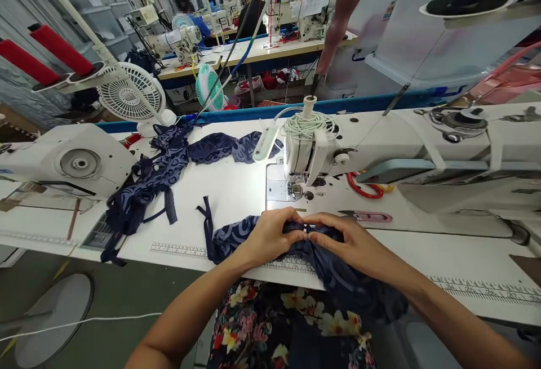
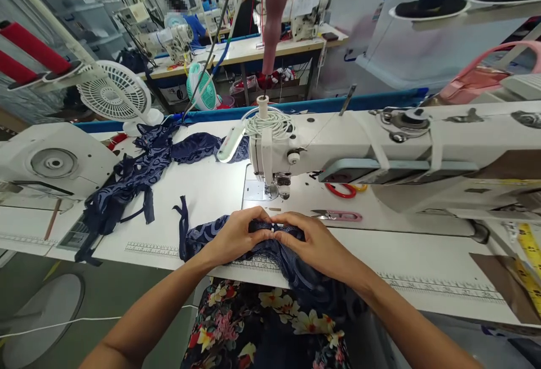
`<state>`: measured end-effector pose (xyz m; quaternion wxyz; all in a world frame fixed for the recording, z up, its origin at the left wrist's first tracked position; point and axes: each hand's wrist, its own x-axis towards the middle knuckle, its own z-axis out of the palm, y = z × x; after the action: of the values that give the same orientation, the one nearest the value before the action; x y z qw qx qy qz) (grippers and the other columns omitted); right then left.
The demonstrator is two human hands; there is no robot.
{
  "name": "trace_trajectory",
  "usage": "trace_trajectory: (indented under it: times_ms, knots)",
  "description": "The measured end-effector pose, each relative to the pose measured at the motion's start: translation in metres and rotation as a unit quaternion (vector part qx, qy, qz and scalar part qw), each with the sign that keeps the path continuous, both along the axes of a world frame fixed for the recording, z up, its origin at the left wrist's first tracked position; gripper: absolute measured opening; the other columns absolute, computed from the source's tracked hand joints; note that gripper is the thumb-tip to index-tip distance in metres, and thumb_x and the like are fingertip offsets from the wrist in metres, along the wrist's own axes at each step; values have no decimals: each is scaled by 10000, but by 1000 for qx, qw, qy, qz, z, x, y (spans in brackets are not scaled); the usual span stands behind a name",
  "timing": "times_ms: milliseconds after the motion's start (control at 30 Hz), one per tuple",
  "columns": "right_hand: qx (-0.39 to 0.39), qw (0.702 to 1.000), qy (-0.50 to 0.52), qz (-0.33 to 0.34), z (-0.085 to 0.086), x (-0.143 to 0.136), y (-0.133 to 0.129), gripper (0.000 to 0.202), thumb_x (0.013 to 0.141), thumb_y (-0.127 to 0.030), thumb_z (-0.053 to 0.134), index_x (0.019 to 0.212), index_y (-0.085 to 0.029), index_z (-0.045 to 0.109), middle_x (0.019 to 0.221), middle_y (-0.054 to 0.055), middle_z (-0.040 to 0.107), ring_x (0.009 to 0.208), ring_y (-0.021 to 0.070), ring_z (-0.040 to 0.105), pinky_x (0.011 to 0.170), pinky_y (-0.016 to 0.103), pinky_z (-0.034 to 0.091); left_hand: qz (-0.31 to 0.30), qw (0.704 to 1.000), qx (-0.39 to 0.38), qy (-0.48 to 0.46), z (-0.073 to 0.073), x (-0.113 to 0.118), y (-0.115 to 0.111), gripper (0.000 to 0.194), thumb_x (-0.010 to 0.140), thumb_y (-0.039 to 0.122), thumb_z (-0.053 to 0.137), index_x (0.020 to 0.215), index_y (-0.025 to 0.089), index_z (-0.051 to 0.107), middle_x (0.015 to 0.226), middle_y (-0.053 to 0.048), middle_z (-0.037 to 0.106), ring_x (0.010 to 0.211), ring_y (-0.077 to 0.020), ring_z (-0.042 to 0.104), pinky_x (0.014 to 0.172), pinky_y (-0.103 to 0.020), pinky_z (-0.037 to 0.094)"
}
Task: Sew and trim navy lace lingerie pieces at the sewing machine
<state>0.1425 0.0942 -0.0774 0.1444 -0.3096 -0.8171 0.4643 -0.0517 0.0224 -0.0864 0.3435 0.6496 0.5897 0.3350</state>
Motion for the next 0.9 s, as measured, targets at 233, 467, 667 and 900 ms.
trace_trajectory:
  times_ms: [233, 467, 667, 900]
  knots:
    - [-98, 995, -26, 8, 0, -6, 5, 286, 888, -483, 555, 849, -214, 647, 805, -3, 616, 739, 168, 553, 632, 260, 429, -23, 996, -62, -61, 0, -8, 0, 99, 851, 263, 629, 830, 170, 603, 724, 40, 556, 687, -109, 480, 644, -210, 367]
    - [-143, 989, -3, 19, -2, 0, 6, 280, 905, -480, 573, 884, -213, 653, 849, 8, 605, 793, 165, 548, 697, 256, 450, -59, 987, -100, -112, 5, -12, 0, 130, 878, 291, 588, 890, 164, 610, 710, 36, 520, 649, -102, 456, 618, -212, 378]
    - [242, 967, 77, -2, -5, 10, -16, 96, 938, -202, 541, 965, -218, 632, 769, 10, 606, 682, 140, 563, 610, 257, 436, -28, 974, 197, 106, 0, -1, -18, 78, 915, 225, 565, 937, 196, 634, 842, -7, 657, 785, -134, 593, 984, -375, 437]
    - [563, 812, 152, 24, -14, 22, -39, 365, 726, 20, 723, 1062, -85, 628, 655, 41, 596, 595, 163, 506, 515, 317, 395, 19, 791, 551, 264, -10, 10, -35, 114, 829, 80, 582, 787, 173, 634, 646, 60, 611, 691, -93, 621, 1190, -567, 198]
